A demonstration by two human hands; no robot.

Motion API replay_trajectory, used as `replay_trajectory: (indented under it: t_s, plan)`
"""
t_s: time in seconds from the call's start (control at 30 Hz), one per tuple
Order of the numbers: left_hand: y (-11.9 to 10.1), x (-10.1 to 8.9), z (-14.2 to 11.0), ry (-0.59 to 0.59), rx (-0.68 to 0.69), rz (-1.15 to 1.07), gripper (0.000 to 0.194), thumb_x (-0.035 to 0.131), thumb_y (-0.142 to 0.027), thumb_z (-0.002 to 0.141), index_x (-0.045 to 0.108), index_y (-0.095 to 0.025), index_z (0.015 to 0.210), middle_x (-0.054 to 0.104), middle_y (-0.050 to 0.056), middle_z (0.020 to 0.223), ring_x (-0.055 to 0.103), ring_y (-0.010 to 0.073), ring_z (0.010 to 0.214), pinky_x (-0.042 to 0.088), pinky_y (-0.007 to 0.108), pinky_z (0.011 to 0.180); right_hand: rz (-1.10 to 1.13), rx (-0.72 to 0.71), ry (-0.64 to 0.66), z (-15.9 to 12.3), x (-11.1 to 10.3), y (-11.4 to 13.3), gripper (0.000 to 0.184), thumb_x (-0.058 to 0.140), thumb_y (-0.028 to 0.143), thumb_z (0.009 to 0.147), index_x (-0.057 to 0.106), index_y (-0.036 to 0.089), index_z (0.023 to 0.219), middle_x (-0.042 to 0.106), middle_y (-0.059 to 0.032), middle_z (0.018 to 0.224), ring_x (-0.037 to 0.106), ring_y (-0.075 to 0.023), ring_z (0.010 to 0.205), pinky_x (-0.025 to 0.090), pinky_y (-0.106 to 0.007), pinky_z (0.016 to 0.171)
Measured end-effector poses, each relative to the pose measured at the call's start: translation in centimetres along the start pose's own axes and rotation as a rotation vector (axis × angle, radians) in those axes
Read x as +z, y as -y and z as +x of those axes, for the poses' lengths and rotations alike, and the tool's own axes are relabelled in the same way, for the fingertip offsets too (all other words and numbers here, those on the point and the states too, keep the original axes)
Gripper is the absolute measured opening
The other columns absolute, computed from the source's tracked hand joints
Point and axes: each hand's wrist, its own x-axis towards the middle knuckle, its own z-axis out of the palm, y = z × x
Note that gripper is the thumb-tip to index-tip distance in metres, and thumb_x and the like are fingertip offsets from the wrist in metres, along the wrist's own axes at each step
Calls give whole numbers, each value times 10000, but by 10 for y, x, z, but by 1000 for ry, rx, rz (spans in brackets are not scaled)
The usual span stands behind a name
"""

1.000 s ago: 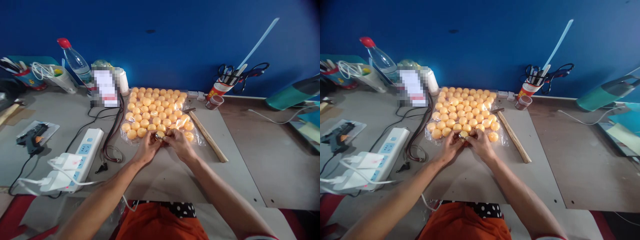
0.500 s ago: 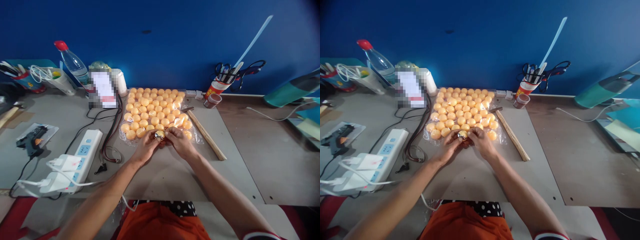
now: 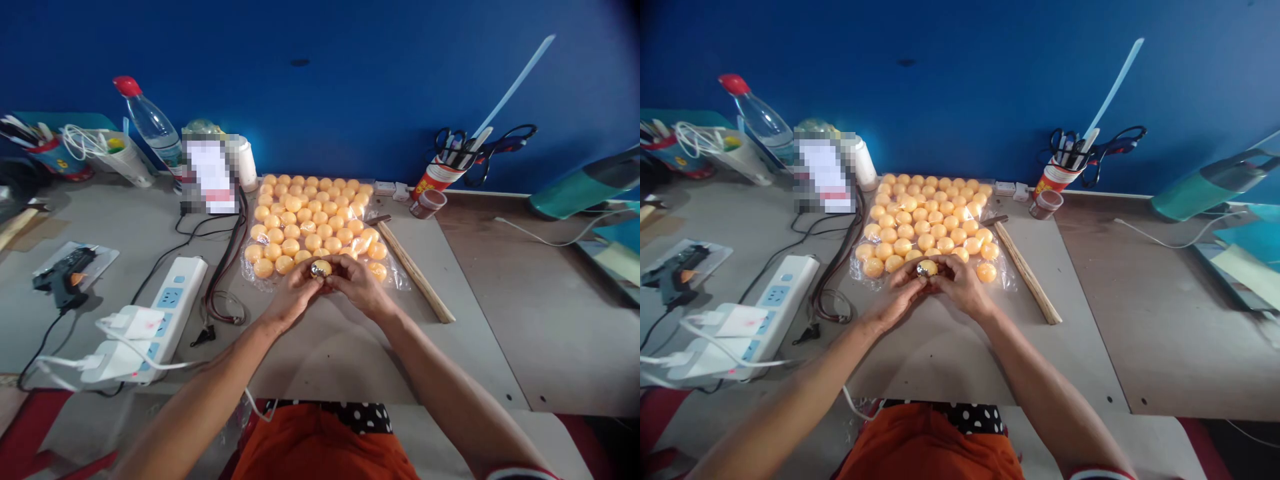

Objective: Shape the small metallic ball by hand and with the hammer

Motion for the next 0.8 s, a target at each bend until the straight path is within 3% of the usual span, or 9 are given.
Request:
replay_trajectory:
  t_s: [0.53,0.67,0.8]
  plan:
    - [10,-5,4,-43,131,223,323,652,-344,811,628,-167,1081,694,74,1023,659,221,959,559,359,851,-265,-187,-94,-6,6,3,248,662,161,747,720,220,981,605,-53,1001,596,-193,883,516,-350,834]
    - [7,-5,3,-49,145,225,375,671,-314,805,591,-168,1140,681,71,1019,650,198,925,549,336,829,-223,-184,-149,-7,14,-2,370,642,141,736,659,216,1098,596,-64,1055,596,-192,909,530,-347,845]
    - [6,-5,3,-57,193,248,430,695,-235,766,562,-175,1171,676,67,1051,643,184,953,534,309,847,-150,-162,-118,-4,14,-9,486,650,172,746,584,214,1226,597,-74,1111,617,-194,936,546,-359,858]
